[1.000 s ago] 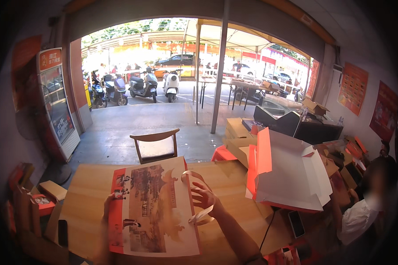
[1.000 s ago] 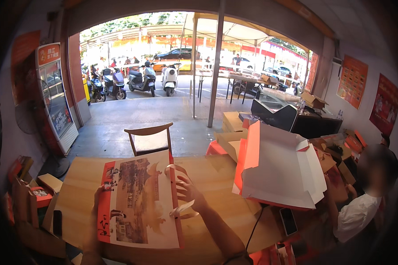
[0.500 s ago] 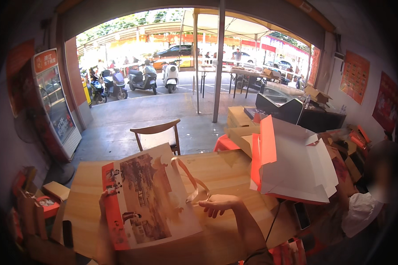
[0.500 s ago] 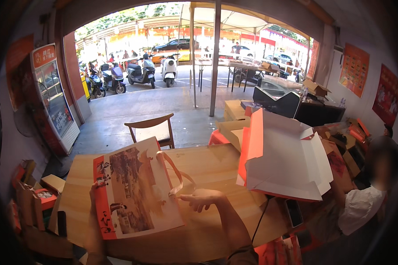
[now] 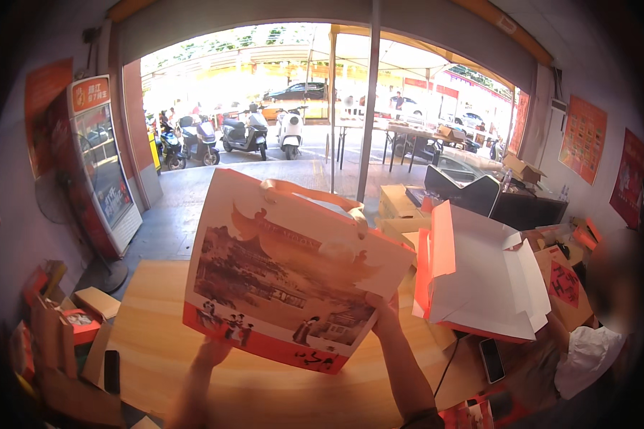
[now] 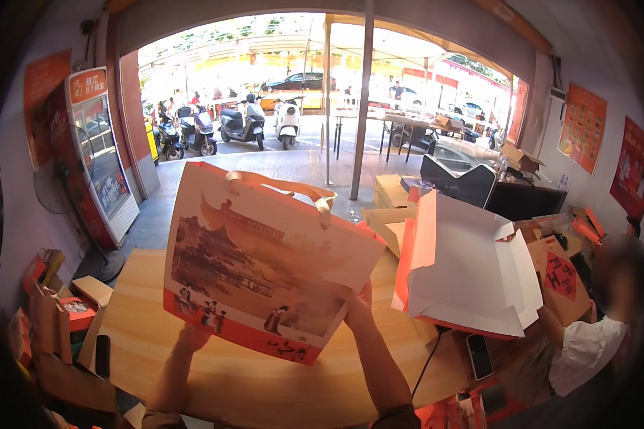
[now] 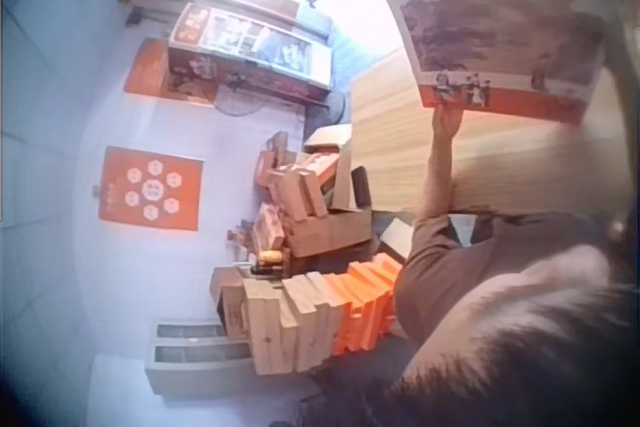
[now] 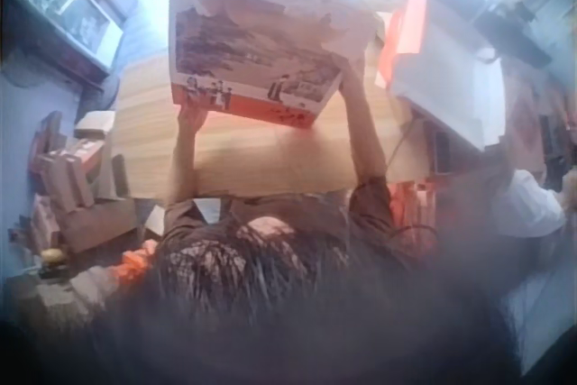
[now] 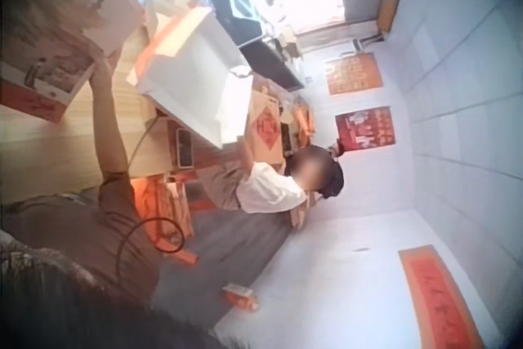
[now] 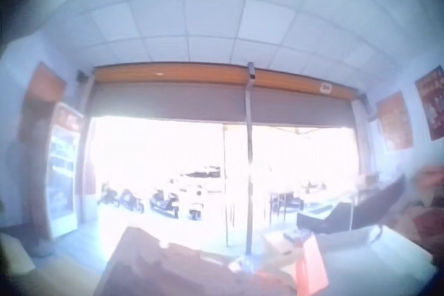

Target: The person assembles a red cardboard box by folding its flaps and inserting a white foam insert. They then place small square items into the box, close the lid, and wrap the finished box in a decorative paper sleeve.

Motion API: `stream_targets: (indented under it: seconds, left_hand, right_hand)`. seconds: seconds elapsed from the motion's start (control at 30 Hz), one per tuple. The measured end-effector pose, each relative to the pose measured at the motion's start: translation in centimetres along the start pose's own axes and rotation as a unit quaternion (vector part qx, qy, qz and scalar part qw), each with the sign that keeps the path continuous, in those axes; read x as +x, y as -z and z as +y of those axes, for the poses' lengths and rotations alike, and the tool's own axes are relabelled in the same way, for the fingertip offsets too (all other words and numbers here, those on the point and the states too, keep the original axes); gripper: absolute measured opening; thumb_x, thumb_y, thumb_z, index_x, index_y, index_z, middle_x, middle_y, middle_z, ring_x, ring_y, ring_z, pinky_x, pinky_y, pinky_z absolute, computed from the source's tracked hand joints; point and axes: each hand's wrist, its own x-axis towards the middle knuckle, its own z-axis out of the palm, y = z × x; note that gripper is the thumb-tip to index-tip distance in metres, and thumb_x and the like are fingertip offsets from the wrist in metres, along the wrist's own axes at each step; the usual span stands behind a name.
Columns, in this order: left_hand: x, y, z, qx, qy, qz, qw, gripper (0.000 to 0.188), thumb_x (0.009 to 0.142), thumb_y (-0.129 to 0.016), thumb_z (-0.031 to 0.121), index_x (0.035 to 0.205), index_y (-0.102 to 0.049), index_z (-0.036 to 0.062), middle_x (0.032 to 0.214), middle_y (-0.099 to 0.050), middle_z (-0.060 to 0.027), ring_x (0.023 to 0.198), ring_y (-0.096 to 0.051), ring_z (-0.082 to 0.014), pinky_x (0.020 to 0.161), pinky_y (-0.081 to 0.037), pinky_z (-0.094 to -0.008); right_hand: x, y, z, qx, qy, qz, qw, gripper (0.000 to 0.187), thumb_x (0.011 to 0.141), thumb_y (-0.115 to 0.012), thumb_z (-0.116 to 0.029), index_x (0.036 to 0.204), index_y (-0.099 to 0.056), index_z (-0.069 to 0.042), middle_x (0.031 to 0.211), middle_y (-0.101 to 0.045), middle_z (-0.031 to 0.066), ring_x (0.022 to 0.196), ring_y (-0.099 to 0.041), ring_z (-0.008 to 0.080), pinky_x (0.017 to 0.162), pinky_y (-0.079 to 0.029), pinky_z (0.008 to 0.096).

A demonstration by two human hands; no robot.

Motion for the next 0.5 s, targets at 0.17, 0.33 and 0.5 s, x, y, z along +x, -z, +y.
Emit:
stream_targets:
  seconds: [0.17,0.33,0.5]
  left_hand:
    - [2.9,-6.7,10.4,0.027,-0.067,-0.04,0.997,0.102,0.089,-0.085,0.045,0.167,-0.033,0.0067,0.162,-0.05,-0.017,0.15,-0.048,-0.0329,0.123,-0.037,-0.0502]
    - [2.3,-10.3,11.2,0.261,-0.065,-0.045,0.962,0.113,0.076,-0.098,0.032,0.165,-0.035,0.0036,0.158,-0.054,-0.015,0.147,-0.05,-0.0275,0.121,-0.039,-0.0473]
    - [1.0,-8.3,10.6,0.261,0.0,-0.016,0.965,0.088,0.074,-0.091,0.011,0.151,-0.049,0.0008,0.139,-0.064,-0.0106,0.127,-0.063,-0.0235,0.096,-0.055,-0.0393]
  right_hand:
    - [0.3,0.2,-3.2,-0.08,0.039,-0.001,0.996,0.061,0.081,-0.078,0.0,0.136,-0.054,-0.004,0.114,-0.068,0.0039,0.096,-0.067,0.0123,0.078,-0.057,0.0285]
    - [-0.2,-0.2,-3.3,-0.115,0.056,-0.069,0.989,0.072,0.077,-0.086,-0.004,0.141,-0.053,-0.002,0.122,-0.069,0.0059,0.11,-0.068,0.0176,0.092,-0.057,0.0351]
    - [-0.8,2.3,-2.8,-0.167,0.075,-0.181,0.966,0.08,0.079,-0.087,-0.009,0.149,-0.05,-0.001,0.131,-0.068,0.0069,0.12,-0.065,0.0181,0.099,-0.056,0.0375]
